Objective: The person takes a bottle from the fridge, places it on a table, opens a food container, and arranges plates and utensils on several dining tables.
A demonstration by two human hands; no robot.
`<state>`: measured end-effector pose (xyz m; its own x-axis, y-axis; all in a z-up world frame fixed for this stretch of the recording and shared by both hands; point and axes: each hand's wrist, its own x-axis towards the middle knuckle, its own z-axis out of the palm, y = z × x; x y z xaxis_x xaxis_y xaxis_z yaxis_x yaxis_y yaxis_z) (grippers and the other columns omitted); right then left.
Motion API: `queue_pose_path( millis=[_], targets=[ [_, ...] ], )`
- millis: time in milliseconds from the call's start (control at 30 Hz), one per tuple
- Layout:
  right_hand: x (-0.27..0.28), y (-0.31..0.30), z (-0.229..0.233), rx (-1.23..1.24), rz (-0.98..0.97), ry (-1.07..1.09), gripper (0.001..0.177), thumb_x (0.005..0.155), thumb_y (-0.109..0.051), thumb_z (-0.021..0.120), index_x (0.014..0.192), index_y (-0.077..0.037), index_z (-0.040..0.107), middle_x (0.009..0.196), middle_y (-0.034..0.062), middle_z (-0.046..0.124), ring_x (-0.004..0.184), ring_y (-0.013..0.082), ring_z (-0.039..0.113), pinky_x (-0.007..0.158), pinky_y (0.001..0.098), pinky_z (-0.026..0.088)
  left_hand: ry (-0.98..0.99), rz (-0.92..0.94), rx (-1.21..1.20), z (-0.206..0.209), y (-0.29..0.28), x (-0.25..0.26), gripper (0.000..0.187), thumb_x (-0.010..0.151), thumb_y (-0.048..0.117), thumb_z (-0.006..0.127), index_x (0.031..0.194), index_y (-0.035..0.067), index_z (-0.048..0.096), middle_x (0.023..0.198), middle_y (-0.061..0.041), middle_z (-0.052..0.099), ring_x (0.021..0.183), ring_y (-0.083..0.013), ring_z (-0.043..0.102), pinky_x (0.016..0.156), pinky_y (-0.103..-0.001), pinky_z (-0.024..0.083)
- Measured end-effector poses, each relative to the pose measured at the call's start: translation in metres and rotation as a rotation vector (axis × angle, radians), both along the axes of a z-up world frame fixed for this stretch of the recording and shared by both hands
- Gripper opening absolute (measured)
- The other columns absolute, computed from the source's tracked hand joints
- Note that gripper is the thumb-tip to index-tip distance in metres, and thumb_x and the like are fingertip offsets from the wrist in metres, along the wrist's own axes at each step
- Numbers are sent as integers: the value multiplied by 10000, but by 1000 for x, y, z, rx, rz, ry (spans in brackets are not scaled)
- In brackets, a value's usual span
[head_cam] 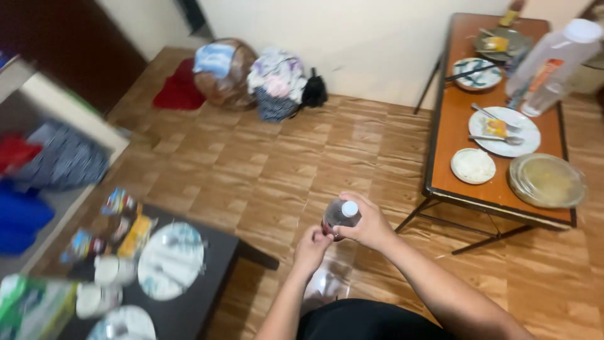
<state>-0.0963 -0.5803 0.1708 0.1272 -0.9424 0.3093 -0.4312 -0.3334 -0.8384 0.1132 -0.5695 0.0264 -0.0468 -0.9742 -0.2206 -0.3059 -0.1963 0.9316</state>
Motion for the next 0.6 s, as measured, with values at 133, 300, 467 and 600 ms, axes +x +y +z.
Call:
queue_pose_path(
  millis=[133,300,467,600],
  targets=[
    [16,-40,16,-58,-68,46,774,605,-248,930,1285,-31,629,1376,183,617,1273,313,616,1077,385,479,-254,-151,-246,124,-56,13,897,664,206,925,1407,35,453,1267,-173,575,1097,-297,629,943,-395,527],
    [17,-78,39,-116,11,69,757,616,-247,922,1278,-24,629,1362,178,641,1282,314,631,1096,398,490,-6,-523,-309,164,-126,7,1193,526,156,945,1536,80,315,1450,-170,509,1316,-276,538,1069,-371,458],
    [-10,-123,50,-22,47,9,780,628,-246,910,1312,-28,606,1411,166,621,1319,302,612,1110,396,475,181,-601,-346,168,-181,-19,987,568,173,932,1443,85,485,1331,-119,641,1242,-248,629,1049,-363,512],
    [-42,-168,50,136,5,84,947,615,-355,947,1414,-56,537,1487,153,547,1388,299,521,1130,393,414,198,-549,-380,162,-230,-56,825,605,165,915,1344,89,557,1240,-87,686,1162,-228,675,1006,-359,537]
  ],
)
